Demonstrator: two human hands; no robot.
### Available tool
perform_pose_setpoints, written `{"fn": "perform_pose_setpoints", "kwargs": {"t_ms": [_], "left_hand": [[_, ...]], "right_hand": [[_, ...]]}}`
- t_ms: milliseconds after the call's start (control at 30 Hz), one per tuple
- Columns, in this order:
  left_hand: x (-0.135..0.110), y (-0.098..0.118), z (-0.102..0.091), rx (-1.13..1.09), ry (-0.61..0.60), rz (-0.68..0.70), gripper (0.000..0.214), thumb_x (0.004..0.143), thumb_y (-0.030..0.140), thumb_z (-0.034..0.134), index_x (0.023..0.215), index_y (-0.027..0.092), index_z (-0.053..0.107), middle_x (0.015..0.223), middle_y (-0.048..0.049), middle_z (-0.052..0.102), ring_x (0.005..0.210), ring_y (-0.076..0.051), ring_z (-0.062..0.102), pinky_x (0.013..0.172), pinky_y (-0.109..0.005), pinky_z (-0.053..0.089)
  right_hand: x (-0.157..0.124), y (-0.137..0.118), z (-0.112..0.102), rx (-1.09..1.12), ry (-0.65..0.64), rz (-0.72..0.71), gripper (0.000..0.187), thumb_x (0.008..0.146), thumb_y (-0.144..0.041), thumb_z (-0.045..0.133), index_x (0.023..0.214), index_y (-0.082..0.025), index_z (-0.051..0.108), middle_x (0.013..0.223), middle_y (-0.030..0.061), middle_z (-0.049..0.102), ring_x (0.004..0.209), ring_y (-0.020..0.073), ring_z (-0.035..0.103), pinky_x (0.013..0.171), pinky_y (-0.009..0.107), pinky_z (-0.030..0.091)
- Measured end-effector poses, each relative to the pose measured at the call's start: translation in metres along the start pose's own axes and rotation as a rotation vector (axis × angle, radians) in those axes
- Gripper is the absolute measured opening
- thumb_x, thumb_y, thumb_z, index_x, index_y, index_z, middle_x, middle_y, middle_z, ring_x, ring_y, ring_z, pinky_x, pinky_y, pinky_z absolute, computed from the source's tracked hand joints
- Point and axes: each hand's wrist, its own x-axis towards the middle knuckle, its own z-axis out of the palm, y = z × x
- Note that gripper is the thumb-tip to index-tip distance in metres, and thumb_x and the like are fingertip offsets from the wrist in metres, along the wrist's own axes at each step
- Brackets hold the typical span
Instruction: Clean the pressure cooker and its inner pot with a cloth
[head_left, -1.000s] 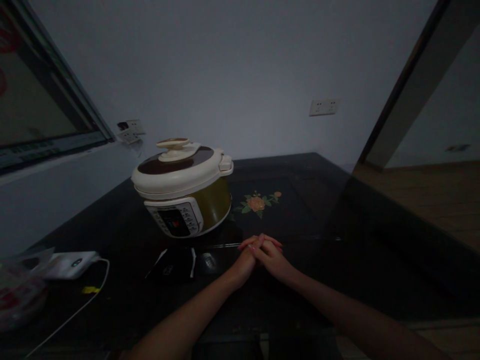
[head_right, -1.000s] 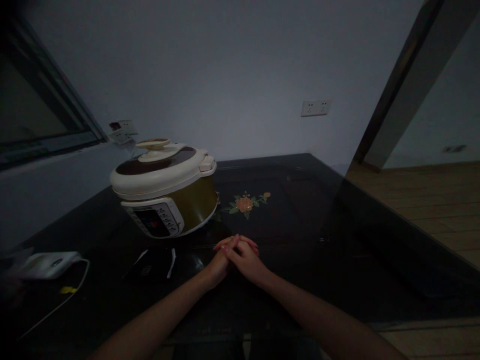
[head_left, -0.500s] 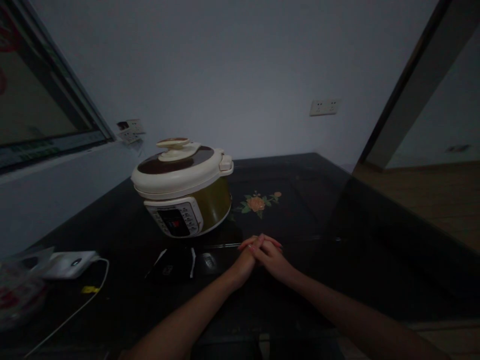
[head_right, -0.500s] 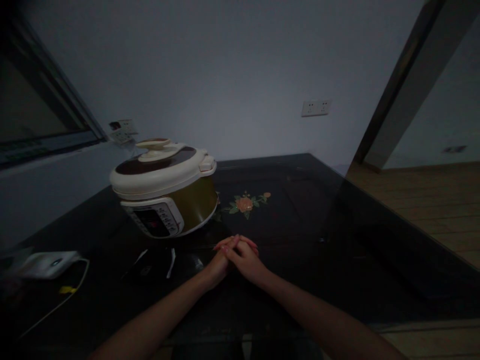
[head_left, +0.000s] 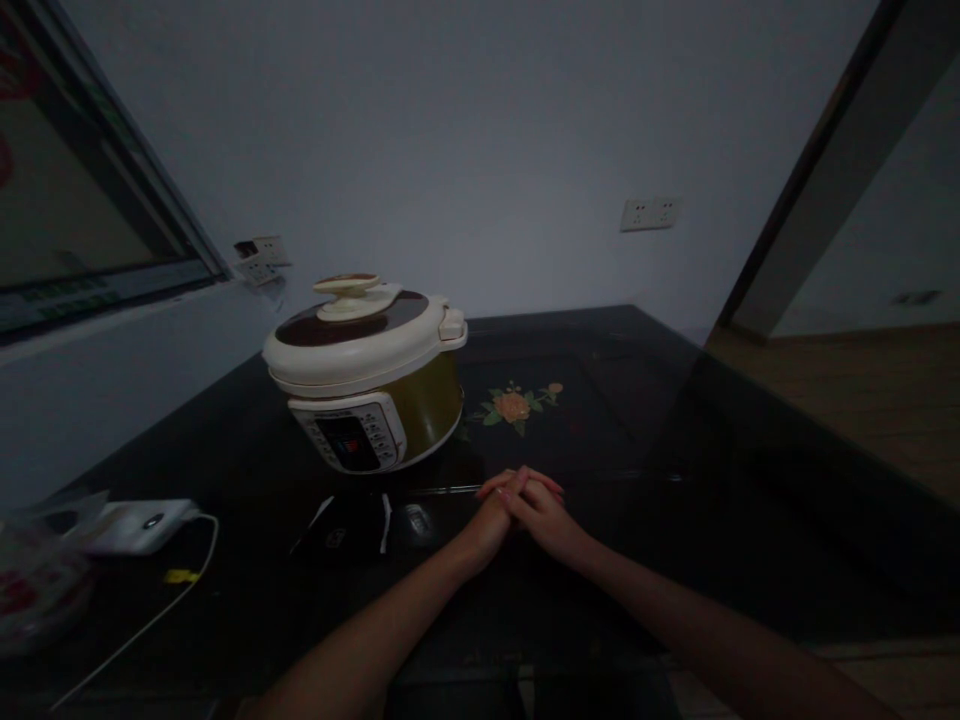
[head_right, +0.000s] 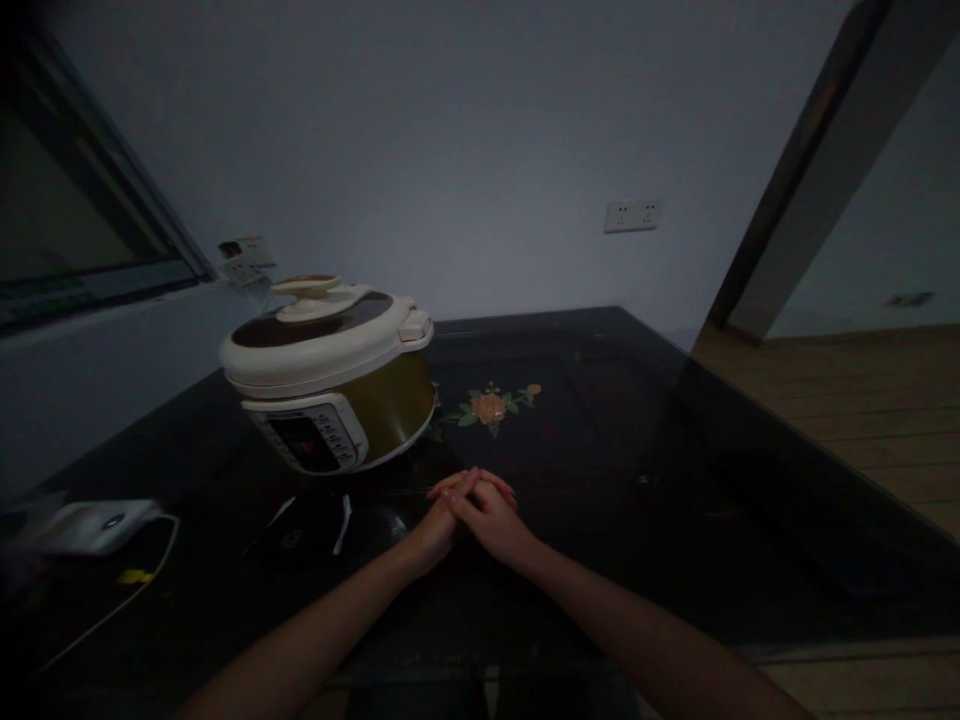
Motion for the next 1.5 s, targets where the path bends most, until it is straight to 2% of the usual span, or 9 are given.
{"fn": "perform_pose_setpoints", "kwargs": {"t_ms": [333, 500, 733, 967, 1500], "left_hand": [[0.0046, -0.0059, -0.0022, -0.023, 0.009, -0.005, 0.046, 0.087, 0.06, 0.051, 0.083, 0.017, 0.069, 0.083, -0.0068, 0.067, 0.092, -0.025, 0.064, 0.084, -0.037, 0.047], [0.002, -0.0038, -0.0026, -0.004, 0.0, -0.009, 0.05, 0.087, 0.063, 0.049, 0.089, 0.016, 0.069, 0.088, -0.007, 0.067, 0.092, -0.024, 0.064, 0.085, -0.037, 0.047], [0.0022, -0.0027, -0.0009, 0.0, 0.027, -0.017, 0.043, 0.092, 0.054, 0.045, 0.085, 0.019, 0.069, 0.084, -0.006, 0.067, 0.092, -0.025, 0.065, 0.086, -0.037, 0.046], [0.003, -0.0032, -0.0015, 0.01, 0.027, -0.023, 0.044, 0.087, 0.057, 0.05, 0.083, 0.018, 0.068, 0.083, -0.0062, 0.067, 0.088, -0.025, 0.065, 0.084, -0.037, 0.047], [0.0007, 0.0014, 0.0013, 0.031, 0.017, -0.019, 0.043, 0.091, 0.054, 0.043, 0.083, 0.019, 0.068, 0.093, -0.0077, 0.068, 0.102, -0.028, 0.063, 0.089, -0.039, 0.047]], "right_hand": [[-0.0001, 0.0023, -0.0003, -0.011, 0.006, -0.006, 0.041, 0.093, -0.054, 0.05, 0.103, -0.02, 0.071, 0.11, 0.0081, 0.07, 0.108, 0.0225, 0.064, 0.1, 0.04, 0.046], [0.0001, 0.004, -0.0005, -0.001, -0.004, -0.009, 0.039, 0.094, -0.051, 0.05, 0.105, -0.02, 0.07, 0.112, 0.0081, 0.069, 0.11, 0.0218, 0.063, 0.1, 0.039, 0.046], [0.001, 0.0055, 0.0003, 0.007, 0.004, -0.012, 0.039, 0.094, -0.05, 0.05, 0.105, -0.019, 0.07, 0.112, 0.0089, 0.069, 0.109, 0.0222, 0.064, 0.1, 0.04, 0.046], [0.0006, 0.0057, 0.0005, 0.005, 0.008, -0.018, 0.038, 0.094, -0.051, 0.05, 0.104, -0.02, 0.07, 0.111, 0.008, 0.069, 0.108, 0.0222, 0.064, 0.1, 0.039, 0.047], [-0.0005, -0.0003, -0.0006, 0.002, -0.001, 0.0, 0.039, 0.093, -0.051, 0.05, 0.104, -0.021, 0.071, 0.112, 0.0083, 0.069, 0.109, 0.0227, 0.063, 0.1, 0.04, 0.046]]}}
